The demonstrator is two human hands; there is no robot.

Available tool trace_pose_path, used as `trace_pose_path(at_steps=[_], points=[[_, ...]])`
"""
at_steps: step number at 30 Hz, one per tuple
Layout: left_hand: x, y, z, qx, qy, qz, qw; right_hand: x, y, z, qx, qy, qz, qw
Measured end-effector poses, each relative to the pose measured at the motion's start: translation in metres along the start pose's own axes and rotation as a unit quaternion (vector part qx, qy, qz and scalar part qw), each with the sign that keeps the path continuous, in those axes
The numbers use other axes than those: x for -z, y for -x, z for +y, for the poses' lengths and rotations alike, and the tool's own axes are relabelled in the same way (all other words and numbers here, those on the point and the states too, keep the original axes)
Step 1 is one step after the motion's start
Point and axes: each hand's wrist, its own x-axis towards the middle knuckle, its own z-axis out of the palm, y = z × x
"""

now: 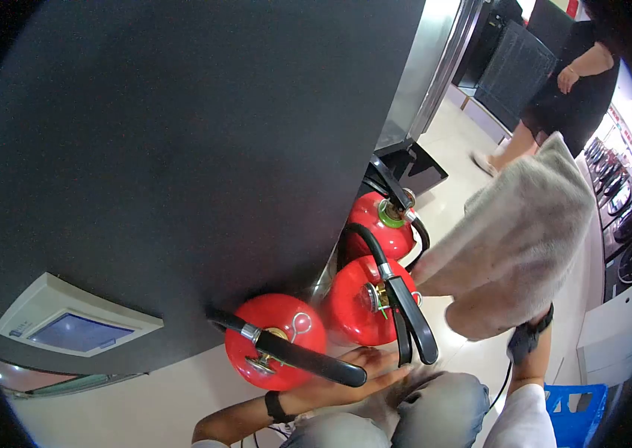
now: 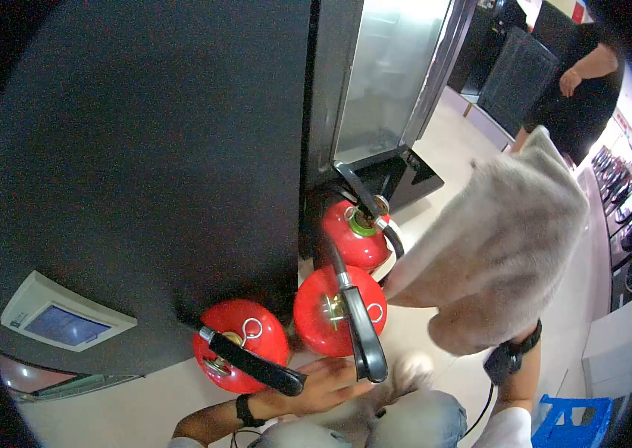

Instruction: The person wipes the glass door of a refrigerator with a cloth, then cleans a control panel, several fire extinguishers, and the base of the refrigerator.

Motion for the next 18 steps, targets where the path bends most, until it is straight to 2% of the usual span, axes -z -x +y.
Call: trace_pose_path(at_steps=[2, 3, 4, 5, 7, 8, 9, 10, 11, 12, 13, 14, 15, 16, 18], points=[[-0.007, -0.006, 0.002, 0.035, 0.046, -0.028, 0.998, -0.025, -0.018, 0.004, 0.011, 0.000, -0.059, 0.998], [-0.005, -0.009, 0.002, 0.133, 0.174, -0.041, 0.975, -0.041, -0.029, 0.006, 0.021, 0.002, -0.099, 0.995], [-0.004, -0.012, 0.000, 0.229, 0.293, -0.052, 0.927, -0.058, -0.039, 0.010, 0.031, 0.001, -0.136, 0.990], [-0.006, -0.009, -0.002, 0.237, 0.287, -0.049, 0.927, -0.078, -0.051, 0.017, 0.045, -0.001, -0.178, 0.983], [-0.015, 0.004, -0.004, 0.102, 0.146, -0.001, 0.984, -0.117, -0.068, 0.032, 0.082, -0.001, -0.258, 0.963], [-0.021, 0.013, -0.001, 0.120, 0.132, 0.003, 0.984, -0.138, -0.076, 0.036, 0.117, 0.012, -0.302, 0.946], [-0.030, 0.026, 0.002, 0.145, 0.049, -0.079, 0.985, -0.161, -0.080, 0.027, 0.151, 0.019, -0.339, 0.928], [-0.040, 0.039, 0.002, 0.176, -0.032, -0.164, 0.970, -0.175, -0.087, 0.010, 0.277, 0.099, -0.372, 0.880], [-0.055, 0.052, -0.002, 0.139, -0.125, -0.145, 0.972, -0.184, -0.087, 0.015, 0.156, 0.008, -0.424, 0.892], [-0.058, 0.056, -0.003, 0.176, -0.144, -0.151, 0.962, -0.194, -0.084, 0.021, 0.030, -0.081, -0.475, 0.876], [-0.058, 0.056, -0.002, 0.182, -0.072, -0.099, 0.976, -0.205, -0.078, 0.001, 0.086, -0.046, -0.528, 0.843], [-0.058, 0.056, -0.001, 0.185, -0.005, -0.036, 0.982, -0.217, -0.072, 0.004, 0.028, -0.155, -0.540, 0.827], [-0.060, 0.060, -0.003, 0.159, -0.116, -0.114, 0.974, -0.220, -0.071, -0.001, -0.011, -0.215, -0.559, 0.801], [-0.059, 0.058, 0.003, 0.192, -0.137, -0.107, 0.966, -0.222, -0.071, -0.002, -0.051, -0.268, -0.574, 0.772], [-0.051, 0.052, 0.012, 0.281, -0.041, -0.250, 0.926, -0.226, -0.073, 0.004, 0.012, -0.285, -0.589, 0.756]])
